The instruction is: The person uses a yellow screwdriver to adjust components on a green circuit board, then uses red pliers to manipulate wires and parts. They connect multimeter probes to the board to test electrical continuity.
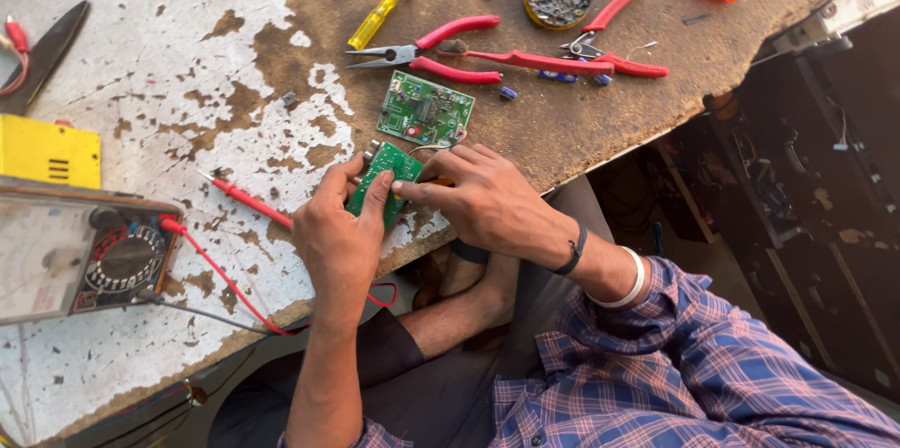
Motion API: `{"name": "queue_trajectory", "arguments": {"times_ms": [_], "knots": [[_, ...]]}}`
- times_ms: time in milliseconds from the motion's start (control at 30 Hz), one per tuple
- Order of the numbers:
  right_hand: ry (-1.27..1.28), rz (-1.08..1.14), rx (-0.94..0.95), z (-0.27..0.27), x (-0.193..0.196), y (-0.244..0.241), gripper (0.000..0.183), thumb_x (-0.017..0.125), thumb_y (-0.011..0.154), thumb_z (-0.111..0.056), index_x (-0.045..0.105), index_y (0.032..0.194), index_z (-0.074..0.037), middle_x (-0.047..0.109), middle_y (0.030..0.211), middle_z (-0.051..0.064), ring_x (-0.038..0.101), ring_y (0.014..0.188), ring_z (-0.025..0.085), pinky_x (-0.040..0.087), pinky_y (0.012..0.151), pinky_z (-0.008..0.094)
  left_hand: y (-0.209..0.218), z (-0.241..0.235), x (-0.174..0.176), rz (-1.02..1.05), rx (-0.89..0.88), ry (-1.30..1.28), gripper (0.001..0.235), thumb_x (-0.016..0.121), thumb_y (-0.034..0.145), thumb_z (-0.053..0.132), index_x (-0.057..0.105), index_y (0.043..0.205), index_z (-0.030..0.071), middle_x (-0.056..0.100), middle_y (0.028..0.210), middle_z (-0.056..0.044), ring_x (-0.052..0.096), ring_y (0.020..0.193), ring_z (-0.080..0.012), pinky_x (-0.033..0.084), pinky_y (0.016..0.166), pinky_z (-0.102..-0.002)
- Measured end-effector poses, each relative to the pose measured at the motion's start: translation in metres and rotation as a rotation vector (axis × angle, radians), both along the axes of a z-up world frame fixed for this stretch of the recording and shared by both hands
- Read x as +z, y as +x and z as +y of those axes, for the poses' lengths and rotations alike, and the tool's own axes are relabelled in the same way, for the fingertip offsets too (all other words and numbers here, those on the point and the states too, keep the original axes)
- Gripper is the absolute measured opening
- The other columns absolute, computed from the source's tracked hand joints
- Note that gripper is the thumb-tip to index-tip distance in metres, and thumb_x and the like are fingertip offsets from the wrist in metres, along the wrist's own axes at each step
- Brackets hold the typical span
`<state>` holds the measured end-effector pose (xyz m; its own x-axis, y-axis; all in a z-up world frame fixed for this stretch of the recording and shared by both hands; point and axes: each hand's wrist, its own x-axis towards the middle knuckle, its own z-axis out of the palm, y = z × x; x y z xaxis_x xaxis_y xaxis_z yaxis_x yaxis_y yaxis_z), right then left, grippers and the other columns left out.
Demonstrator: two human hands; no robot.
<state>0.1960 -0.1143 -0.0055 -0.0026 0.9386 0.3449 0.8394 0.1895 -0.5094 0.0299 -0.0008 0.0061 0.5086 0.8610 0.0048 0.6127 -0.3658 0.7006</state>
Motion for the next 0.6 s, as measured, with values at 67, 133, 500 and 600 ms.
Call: {"name": "queue_trajectory", "arguments": {"times_ms": [67, 133, 500, 600], "knots": [[-0.008, 0.026, 0.004, -0.002, -0.003, 0.000, 0.048, 0.069, 0.082, -0.005, 0.071, 0.127, -0.020, 0.066, 0.105, 0.004, 0.064, 0.095, 0.026, 0.052, 0.087, 0.040, -0.002, 0.003, 0.003, -0.031, -0.034, -0.045, 0.039, 0.080, 0.089, 0.027, 0.073, 0.119, 0.003, 0.075, 0.077, -0.011, 0.074, 0.067, -0.0216, 0.052, 0.062, -0.036], [0.032, 0.024, 0.003, -0.003, -0.006, 0.002, 0.050, 0.070, 0.082, -0.003, 0.072, 0.129, -0.021, 0.066, 0.107, 0.004, 0.063, 0.096, 0.025, 0.052, 0.087, 0.039, -0.005, 0.008, 0.006, -0.057, -0.077, -0.097, 0.040, 0.079, 0.088, 0.026, 0.071, 0.121, 0.003, 0.078, 0.080, -0.009, 0.075, 0.069, -0.0175, 0.053, 0.062, -0.033], [0.095, 0.081, -0.078, -0.003, -0.013, -0.002, 0.054, 0.070, 0.084, 0.000, 0.069, 0.133, -0.023, 0.067, 0.108, 0.003, 0.066, 0.094, 0.026, 0.054, 0.084, 0.041, 0.001, 0.000, -0.005, 0.011, -0.002, 0.074, 0.037, 0.084, 0.089, 0.033, 0.076, 0.112, 0.005, 0.073, 0.073, -0.010, 0.070, 0.064, -0.0233, 0.050, 0.059, -0.039], [0.087, 0.068, -0.099, -0.004, -0.011, -0.003, 0.054, 0.070, 0.084, 0.000, 0.070, 0.133, -0.023, 0.067, 0.106, 0.004, 0.065, 0.094, 0.027, 0.054, 0.082, 0.042, -0.009, 0.010, -0.002, -0.075, -0.089, -0.054, 0.041, 0.078, 0.090, 0.031, 0.072, 0.121, 0.005, 0.074, 0.075, -0.008, 0.072, 0.063, -0.0205, 0.052, 0.059, -0.037]]}}
